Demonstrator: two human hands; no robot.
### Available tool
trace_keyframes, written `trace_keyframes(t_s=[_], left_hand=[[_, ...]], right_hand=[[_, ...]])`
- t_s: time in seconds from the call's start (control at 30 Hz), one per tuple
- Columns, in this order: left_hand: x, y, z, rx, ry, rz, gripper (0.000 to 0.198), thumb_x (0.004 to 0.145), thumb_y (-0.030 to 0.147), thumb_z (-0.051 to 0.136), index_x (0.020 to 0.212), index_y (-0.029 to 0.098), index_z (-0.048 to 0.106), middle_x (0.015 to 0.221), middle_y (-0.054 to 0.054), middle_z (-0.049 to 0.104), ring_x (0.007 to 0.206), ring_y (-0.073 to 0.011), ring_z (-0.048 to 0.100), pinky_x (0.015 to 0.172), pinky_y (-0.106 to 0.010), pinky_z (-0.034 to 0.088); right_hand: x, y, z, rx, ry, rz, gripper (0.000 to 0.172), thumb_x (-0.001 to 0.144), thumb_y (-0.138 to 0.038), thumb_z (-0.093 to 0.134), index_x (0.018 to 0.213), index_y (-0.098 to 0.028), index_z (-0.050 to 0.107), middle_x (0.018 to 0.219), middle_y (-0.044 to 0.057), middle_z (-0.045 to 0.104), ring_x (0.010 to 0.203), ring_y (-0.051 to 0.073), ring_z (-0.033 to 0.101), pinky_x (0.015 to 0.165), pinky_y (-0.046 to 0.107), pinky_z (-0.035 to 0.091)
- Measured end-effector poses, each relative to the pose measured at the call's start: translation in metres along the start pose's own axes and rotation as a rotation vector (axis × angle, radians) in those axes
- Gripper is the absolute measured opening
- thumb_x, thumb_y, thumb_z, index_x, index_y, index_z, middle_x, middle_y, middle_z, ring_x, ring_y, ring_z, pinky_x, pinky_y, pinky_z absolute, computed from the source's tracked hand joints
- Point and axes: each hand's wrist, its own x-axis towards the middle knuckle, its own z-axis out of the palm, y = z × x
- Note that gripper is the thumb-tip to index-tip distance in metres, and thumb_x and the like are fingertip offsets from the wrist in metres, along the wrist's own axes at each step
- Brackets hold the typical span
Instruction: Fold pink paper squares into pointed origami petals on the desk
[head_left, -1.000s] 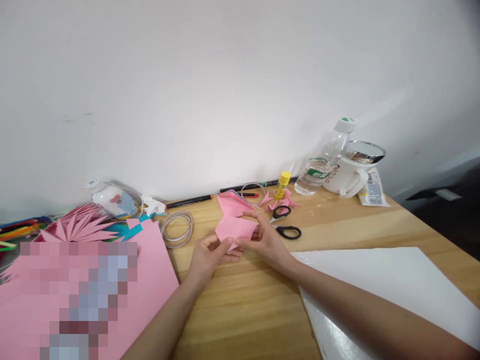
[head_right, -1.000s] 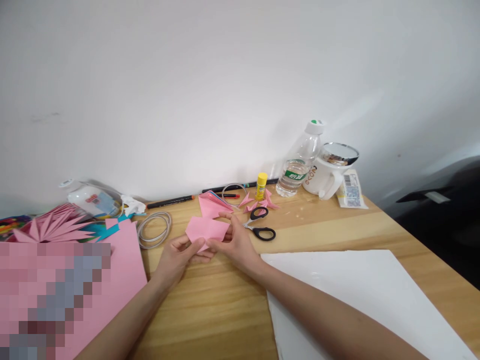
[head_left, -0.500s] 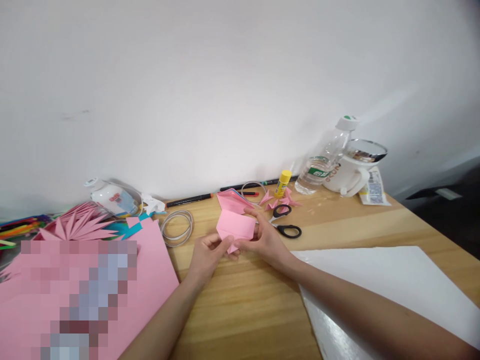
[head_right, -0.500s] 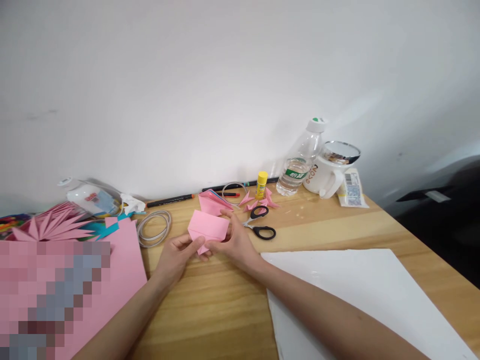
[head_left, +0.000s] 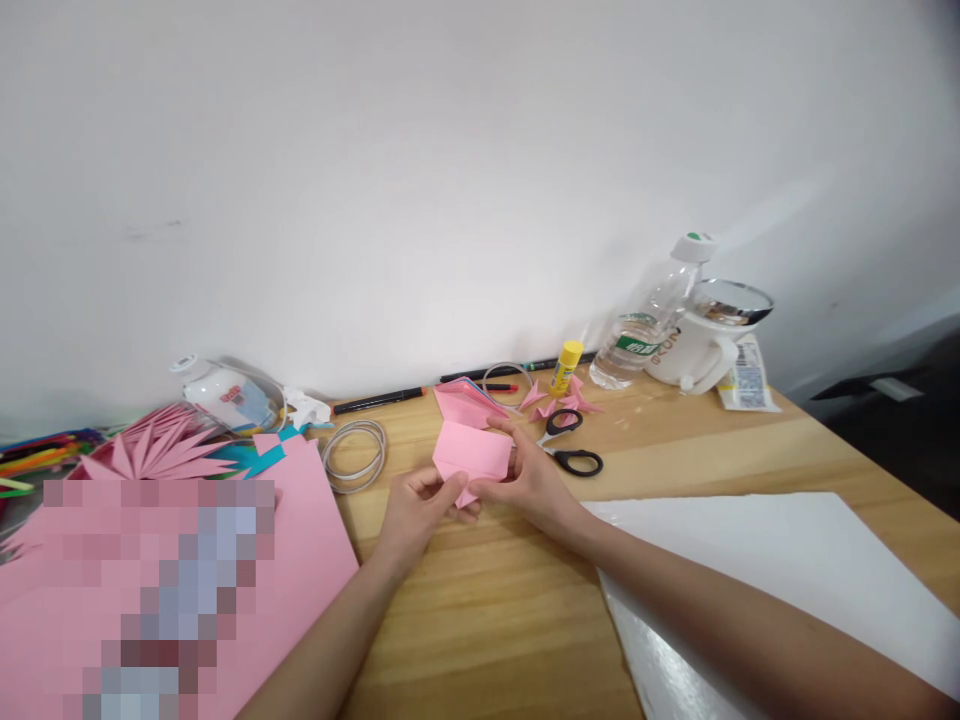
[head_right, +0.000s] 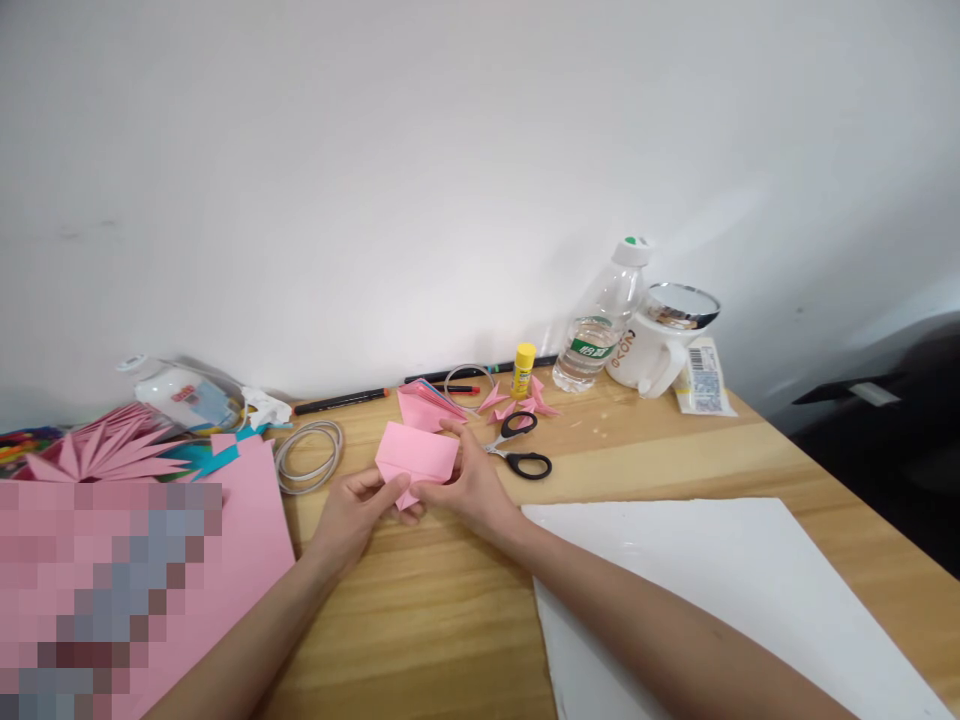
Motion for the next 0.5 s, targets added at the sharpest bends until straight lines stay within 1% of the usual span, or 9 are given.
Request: trace_keyframes(t_s=[0.1, 0.17, 0.23, 0.33, 0.4, 0.5], left_hand=[[0.0014, -0.0028, -0.0020, -0.004, -0.002, -0.007, 0.022, 0.067, 0.032, 0.066, 0.060, 0.012, 0.066, 0.057, -0.005, 0.067, 0.050, -0.0164, 0.062, 0.051, -0.026, 0.052], [0.0019, -0.0033, -0.0034, -0.013, -0.027, -0.026, 0.023, 0.067, 0.034, 0.066, 0.062, 0.012, 0.066, 0.059, -0.006, 0.068, 0.053, -0.0172, 0.063, 0.054, -0.028, 0.053], [0.0020, -0.0025, -0.0046, -0.030, -0.052, -0.068, 0.026, 0.069, 0.036, 0.064, 0.066, 0.010, 0.066, 0.060, -0.006, 0.068, 0.054, -0.0173, 0.063, 0.057, -0.030, 0.054], [0.0018, -0.0004, -0.0063, -0.073, -0.101, -0.143, 0.031, 0.071, 0.039, 0.061, 0.069, 0.008, 0.065, 0.062, -0.008, 0.068, 0.054, -0.0171, 0.064, 0.056, -0.030, 0.054], [0.0017, 0.0005, -0.0076, -0.098, -0.146, -0.173, 0.031, 0.069, 0.038, 0.064, 0.073, 0.008, 0.065, 0.067, -0.009, 0.069, 0.057, -0.0177, 0.065, 0.058, -0.031, 0.055], [0.0015, 0.0008, -0.0097, -0.105, -0.194, -0.203, 0.029, 0.062, 0.031, 0.071, 0.079, 0.008, 0.066, 0.072, -0.010, 0.070, 0.062, -0.0190, 0.066, 0.064, -0.033, 0.055]], right_hand=[[0.0001, -0.0021, 0.0004, 0.018, -0.003, 0.010, 0.069, 0.059, -0.011, 0.066, 0.119, -0.019, 0.033, 0.077, 0.001, 0.059, 0.065, 0.015, 0.058, 0.053, 0.024, 0.046], [-0.0003, -0.0033, 0.0005, 0.017, 0.000, 0.015, 0.069, 0.060, -0.011, 0.066, 0.119, -0.018, 0.033, 0.077, 0.001, 0.058, 0.064, 0.014, 0.057, 0.053, 0.023, 0.046], [-0.0008, -0.0037, 0.0004, 0.007, 0.011, 0.018, 0.069, 0.059, -0.012, 0.066, 0.120, -0.018, 0.033, 0.078, 0.001, 0.058, 0.065, 0.014, 0.057, 0.055, 0.024, 0.046], [-0.0007, -0.0022, -0.0005, -0.015, 0.036, 0.021, 0.070, 0.059, -0.014, 0.067, 0.120, -0.018, 0.033, 0.083, 0.002, 0.057, 0.068, 0.014, 0.058, 0.055, 0.024, 0.046], [0.0000, -0.0003, -0.0012, -0.030, 0.050, 0.014, 0.069, 0.059, -0.015, 0.068, 0.120, -0.018, 0.034, 0.088, 0.003, 0.057, 0.070, 0.015, 0.058, 0.056, 0.024, 0.047], [0.0008, 0.0017, -0.0021, -0.057, 0.061, 0.001, 0.070, 0.058, -0.017, 0.069, 0.119, -0.019, 0.035, 0.092, 0.005, 0.056, 0.074, 0.016, 0.058, 0.057, 0.024, 0.047]])
